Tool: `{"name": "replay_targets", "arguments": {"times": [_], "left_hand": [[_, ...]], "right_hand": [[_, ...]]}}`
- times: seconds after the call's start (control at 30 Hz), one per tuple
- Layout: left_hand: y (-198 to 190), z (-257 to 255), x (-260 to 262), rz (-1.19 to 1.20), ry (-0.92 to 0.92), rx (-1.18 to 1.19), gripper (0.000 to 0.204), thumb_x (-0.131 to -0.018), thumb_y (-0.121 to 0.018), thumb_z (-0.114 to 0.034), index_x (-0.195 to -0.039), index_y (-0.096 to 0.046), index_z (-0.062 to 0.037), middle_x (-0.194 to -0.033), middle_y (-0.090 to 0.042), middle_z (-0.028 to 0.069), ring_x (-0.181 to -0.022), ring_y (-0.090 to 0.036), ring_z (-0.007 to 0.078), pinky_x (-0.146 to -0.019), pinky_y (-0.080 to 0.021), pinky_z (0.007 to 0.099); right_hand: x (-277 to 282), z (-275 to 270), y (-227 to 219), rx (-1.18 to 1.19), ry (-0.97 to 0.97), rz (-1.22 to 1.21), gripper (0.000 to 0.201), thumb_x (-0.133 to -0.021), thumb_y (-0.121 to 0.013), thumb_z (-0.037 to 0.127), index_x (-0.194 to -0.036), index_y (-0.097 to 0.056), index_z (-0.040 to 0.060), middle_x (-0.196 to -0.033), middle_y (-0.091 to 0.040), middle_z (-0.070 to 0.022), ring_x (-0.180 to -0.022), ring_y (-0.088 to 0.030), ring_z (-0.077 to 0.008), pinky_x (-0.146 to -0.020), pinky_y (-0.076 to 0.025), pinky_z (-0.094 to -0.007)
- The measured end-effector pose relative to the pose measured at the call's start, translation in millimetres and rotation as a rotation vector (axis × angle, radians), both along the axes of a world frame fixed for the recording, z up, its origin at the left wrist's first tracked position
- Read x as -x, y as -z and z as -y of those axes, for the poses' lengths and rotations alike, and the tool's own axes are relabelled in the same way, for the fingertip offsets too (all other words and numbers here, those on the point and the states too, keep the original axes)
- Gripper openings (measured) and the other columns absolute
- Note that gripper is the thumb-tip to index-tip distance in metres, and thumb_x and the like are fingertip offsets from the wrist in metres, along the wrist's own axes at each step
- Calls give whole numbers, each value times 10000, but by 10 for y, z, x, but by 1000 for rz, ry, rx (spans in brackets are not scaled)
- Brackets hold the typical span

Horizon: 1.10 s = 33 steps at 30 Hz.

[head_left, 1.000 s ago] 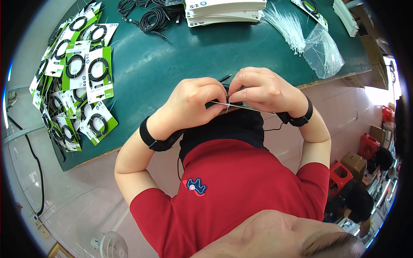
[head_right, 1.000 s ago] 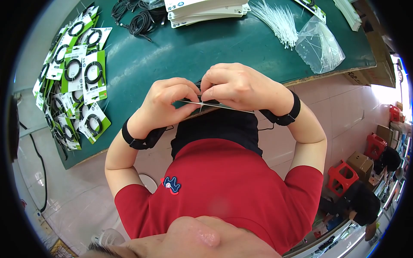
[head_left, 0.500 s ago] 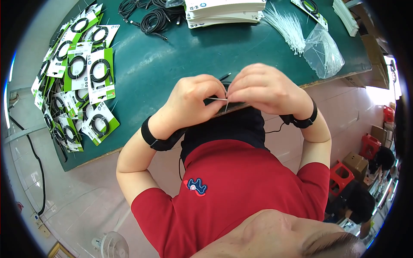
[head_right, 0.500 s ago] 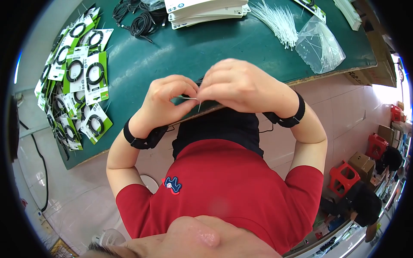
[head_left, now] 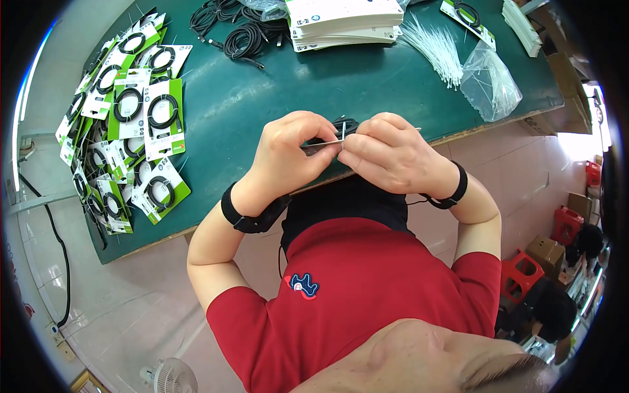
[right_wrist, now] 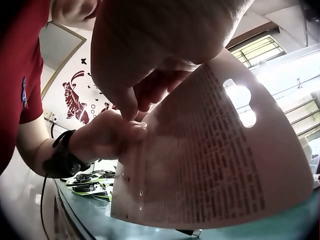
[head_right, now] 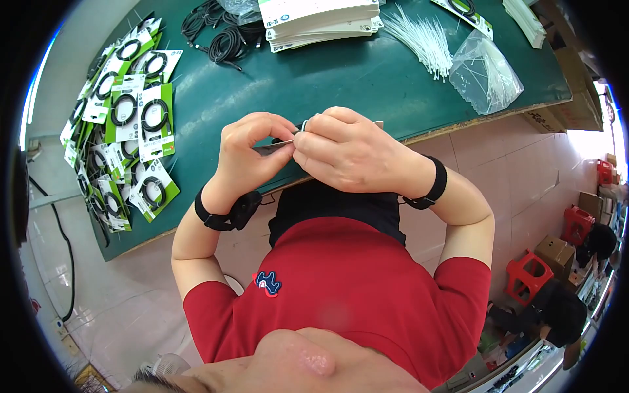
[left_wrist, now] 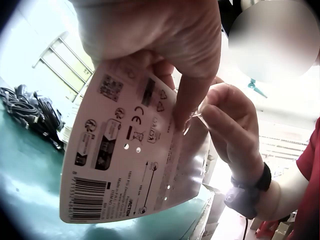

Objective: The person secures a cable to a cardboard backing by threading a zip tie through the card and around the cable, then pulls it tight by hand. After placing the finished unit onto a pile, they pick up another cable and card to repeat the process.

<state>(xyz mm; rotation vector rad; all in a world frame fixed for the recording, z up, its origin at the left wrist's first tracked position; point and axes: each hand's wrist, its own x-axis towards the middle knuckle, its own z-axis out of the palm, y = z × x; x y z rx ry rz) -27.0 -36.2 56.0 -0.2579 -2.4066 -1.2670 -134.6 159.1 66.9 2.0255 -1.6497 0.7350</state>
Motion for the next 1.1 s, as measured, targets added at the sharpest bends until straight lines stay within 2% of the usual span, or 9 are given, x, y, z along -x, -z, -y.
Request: {"name": "replay_targets", "arguments": {"times": [0.2, 0.3, 0.33, 0.43, 0.57, 0.7, 0.77, 0.87, 1.1], "left_hand": [[-24, 31, -61, -94, -110, 65, 151, -710, -801, -4, -796, -682, -43, -841, -725, 110, -764, -715, 260, -669, -579, 335], [-37, 49, -98, -171, -144, 115, 160, -709, -801, -2, -803, -679, -46, -852, -725, 110, -763, -714, 261, -666, -579, 336], [-24, 50, -125, -212, -163, 148, 164, -708, -799, 2, -806, -677, -47, -860, -725, 111, -763, -714, 263, -663, -579, 335], [4, -8, -189, -296, -179, 246, 175, -705, -795, 11, -817, -675, -47, -883, -725, 115, -763, -714, 267, -656, -579, 335], [92, -72, -215, -371, -178, 358, 195, -701, -793, 26, -840, -676, -44, -922, -724, 124, -773, -715, 276, -649, -580, 338], [164, -45, -227, -284, -171, 282, 206, -708, -793, 33, -867, -682, -37, -950, -720, 131, -801, -718, 287, -658, -583, 343], [179, -20, -228, -171, -136, 156, 208, -721, -793, 33, -889, -688, -31, -963, -718, 134, -823, -719, 292, -671, -587, 344], [142, -6, -220, -160, -104, 135, 196, -737, -794, 28, -896, -694, -28, -970, -719, 133, -837, -720, 290, -682, -588, 340], [106, 4, -218, -133, -78, 82, 179, -763, -791, 25, -912, -704, -22, -983, -723, 134, -839, -719, 279, -699, -590, 334]], "right_hand": [[-62, -63, 12, -46, -195, 137, 272, -749, -732, 50, -1016, -685, 25, -992, -625, -52, -826, -601, -222, -723, -492, -363], [-61, -79, 164, -60, -194, 624, 214, -830, -740, 8, -1036, -687, 16, -1032, -667, -69, -846, -632, -191, -712, -509, -326], [-69, -81, 169, -56, -194, 621, 214, -830, -740, 8, -1036, -687, 16, -1032, -667, -69, -846, -632, -191, -712, -509, -326], [-169, -114, 141, -371, 83, 1652, 156, -906, -733, 48, -1049, -693, 3, -1019, -711, -73, -831, -654, -130, -700, -522, -270], [-185, -33, 124, -474, -4, 1920, 226, -916, -744, 93, -1107, -696, -17, -978, -734, -67, -809, -654, -79, -684, -525, -232], [-170, -27, 332, -500, 19, 1875, 262, -935, -727, 151, -1123, -707, -31, -1001, -740, -86, -915, -691, -98, -751, -547, -233], [-176, -19, 339, -492, 26, 1878, 259, -939, -721, 148, -1123, -706, -33, -1000, -741, -86, -917, -692, -101, -753, -547, -234], [-185, -8, 349, -467, 38, 1875, 253, -947, -709, 144, -1123, -706, -38, -997, -741, -85, -920, -694, -106, -758, -549, -237], [-238, -9, 425, -366, 35, 1630, 196, -973, -670, 87, -1133, -704, -20, -951, -723, -54, -804, -643, -82, -690, -522, -243]]}}
